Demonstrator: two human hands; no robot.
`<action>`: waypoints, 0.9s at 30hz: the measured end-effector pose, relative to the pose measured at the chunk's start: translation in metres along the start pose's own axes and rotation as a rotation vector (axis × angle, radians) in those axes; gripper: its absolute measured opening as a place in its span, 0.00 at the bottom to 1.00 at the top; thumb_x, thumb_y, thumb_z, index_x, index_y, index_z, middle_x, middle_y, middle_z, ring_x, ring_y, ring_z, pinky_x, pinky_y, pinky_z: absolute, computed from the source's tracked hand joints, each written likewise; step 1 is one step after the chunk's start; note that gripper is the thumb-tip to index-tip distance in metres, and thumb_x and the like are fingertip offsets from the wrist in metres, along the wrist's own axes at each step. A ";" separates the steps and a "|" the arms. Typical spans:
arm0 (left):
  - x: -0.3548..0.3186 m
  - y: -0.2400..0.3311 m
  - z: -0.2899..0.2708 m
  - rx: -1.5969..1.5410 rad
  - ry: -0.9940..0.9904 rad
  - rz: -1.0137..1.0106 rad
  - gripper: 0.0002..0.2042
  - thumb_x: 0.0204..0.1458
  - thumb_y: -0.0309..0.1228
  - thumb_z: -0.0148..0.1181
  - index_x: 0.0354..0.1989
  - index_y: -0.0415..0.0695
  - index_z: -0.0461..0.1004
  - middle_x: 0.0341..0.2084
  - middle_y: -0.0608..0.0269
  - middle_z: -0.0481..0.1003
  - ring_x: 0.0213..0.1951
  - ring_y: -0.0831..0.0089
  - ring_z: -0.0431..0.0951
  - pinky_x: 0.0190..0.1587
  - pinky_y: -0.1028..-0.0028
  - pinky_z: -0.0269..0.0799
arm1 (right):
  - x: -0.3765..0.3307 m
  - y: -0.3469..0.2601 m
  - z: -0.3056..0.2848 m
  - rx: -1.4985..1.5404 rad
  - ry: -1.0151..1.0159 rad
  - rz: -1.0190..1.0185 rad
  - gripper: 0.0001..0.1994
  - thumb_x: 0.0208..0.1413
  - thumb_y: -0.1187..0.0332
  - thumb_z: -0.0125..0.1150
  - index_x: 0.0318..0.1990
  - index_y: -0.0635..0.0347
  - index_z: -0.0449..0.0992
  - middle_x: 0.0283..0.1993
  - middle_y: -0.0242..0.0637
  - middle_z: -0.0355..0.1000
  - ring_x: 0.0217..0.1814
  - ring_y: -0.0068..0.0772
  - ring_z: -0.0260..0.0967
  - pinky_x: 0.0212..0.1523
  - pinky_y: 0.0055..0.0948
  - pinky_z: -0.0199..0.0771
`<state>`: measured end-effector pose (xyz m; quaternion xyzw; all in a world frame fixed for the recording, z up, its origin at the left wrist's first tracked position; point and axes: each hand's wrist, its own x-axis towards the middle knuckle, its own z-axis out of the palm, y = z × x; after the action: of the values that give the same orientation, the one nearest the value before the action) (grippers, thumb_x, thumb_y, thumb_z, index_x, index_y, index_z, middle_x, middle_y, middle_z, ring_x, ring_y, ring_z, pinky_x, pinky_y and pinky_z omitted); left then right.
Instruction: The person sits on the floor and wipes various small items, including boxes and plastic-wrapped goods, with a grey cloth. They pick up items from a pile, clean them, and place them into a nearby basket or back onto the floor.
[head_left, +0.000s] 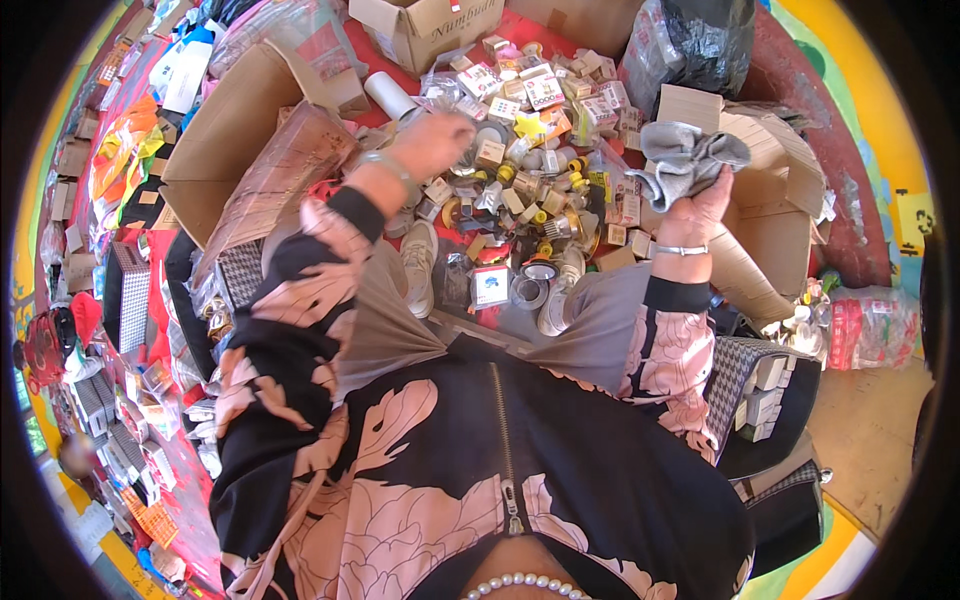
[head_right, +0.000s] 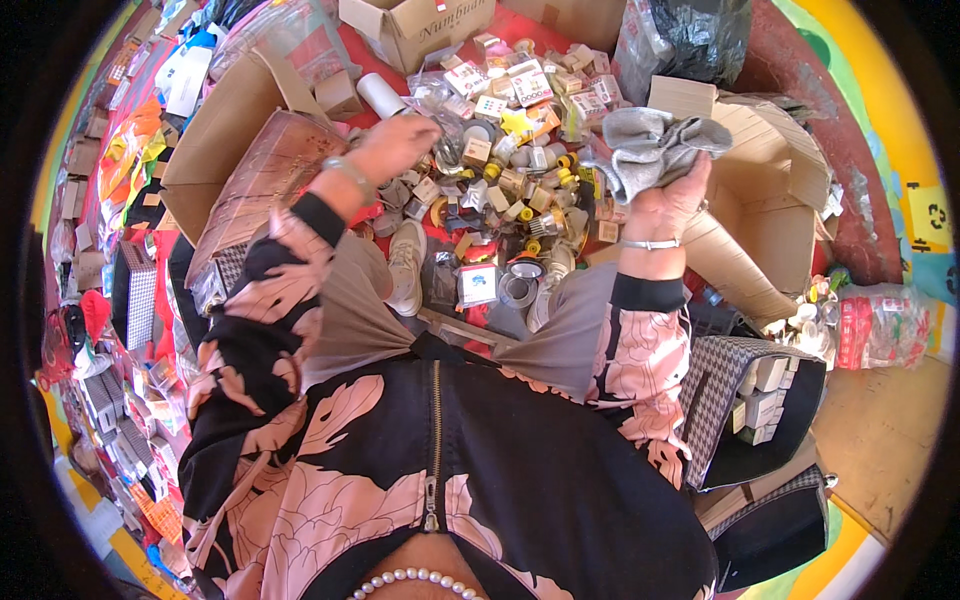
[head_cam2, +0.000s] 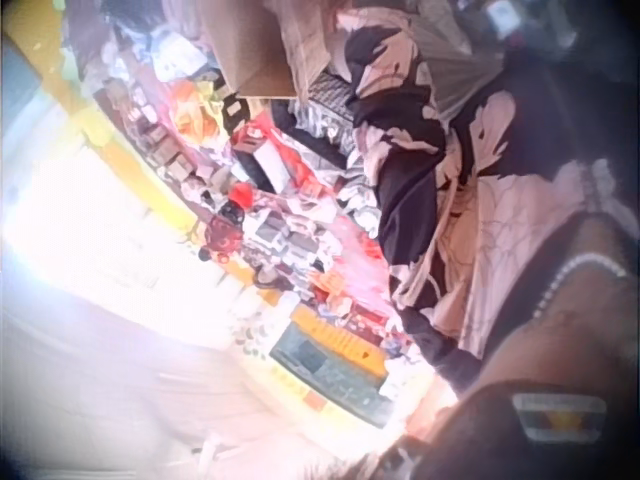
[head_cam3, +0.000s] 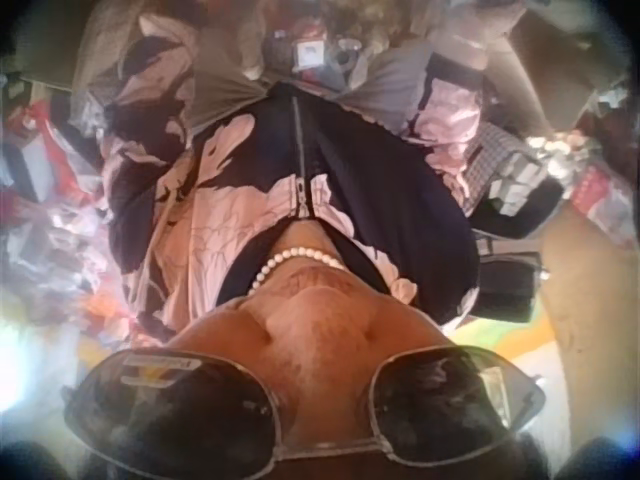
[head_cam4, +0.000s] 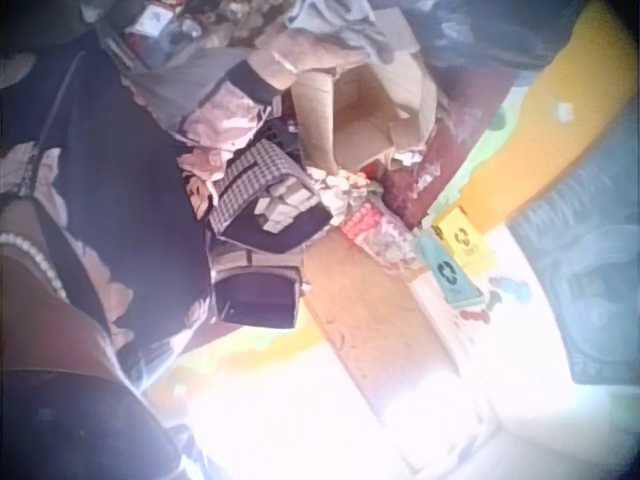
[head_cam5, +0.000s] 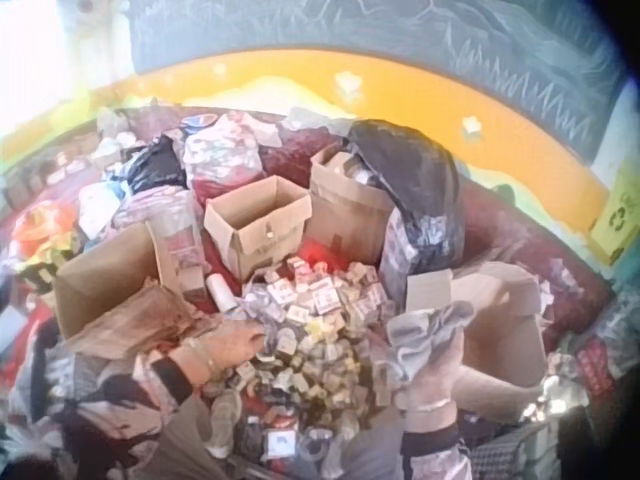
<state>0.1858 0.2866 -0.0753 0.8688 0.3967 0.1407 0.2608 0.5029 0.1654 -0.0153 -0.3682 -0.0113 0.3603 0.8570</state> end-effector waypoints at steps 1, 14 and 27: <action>0.013 -0.007 0.025 0.126 -0.059 0.089 0.11 0.50 0.36 0.48 0.34 0.44 0.74 0.30 0.51 0.74 0.35 0.54 0.73 0.40 0.62 0.68 | 0.016 -0.004 -0.016 -0.026 -0.054 -0.057 0.19 0.55 0.56 0.44 0.49 0.58 0.67 0.49 0.36 0.69 0.50 0.39 0.65 0.54 0.40 0.62; -0.027 -0.123 0.249 0.318 -0.728 -0.217 0.14 0.48 0.38 0.45 0.32 0.46 0.77 0.32 0.51 0.75 0.33 0.55 0.76 0.36 0.62 0.70 | 0.035 -0.031 -0.048 -0.255 -0.061 0.120 0.23 0.55 0.49 0.40 0.54 0.48 0.63 0.53 0.35 0.65 0.52 0.46 0.63 0.42 0.55 0.66; -0.104 -0.096 0.391 0.348 -0.973 -0.209 0.12 0.45 0.35 0.54 0.34 0.43 0.76 0.33 0.54 0.76 0.37 0.59 0.76 0.38 0.63 0.72 | 0.013 -0.005 -0.018 -0.214 -0.071 0.194 0.21 0.56 0.52 0.37 0.52 0.52 0.65 0.47 0.33 0.69 0.45 0.40 0.69 0.33 0.45 0.74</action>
<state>0.2366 0.1262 -0.4557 0.8199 0.3316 -0.3737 0.2794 0.5207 0.1595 -0.0281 -0.4439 -0.0444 0.4510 0.7730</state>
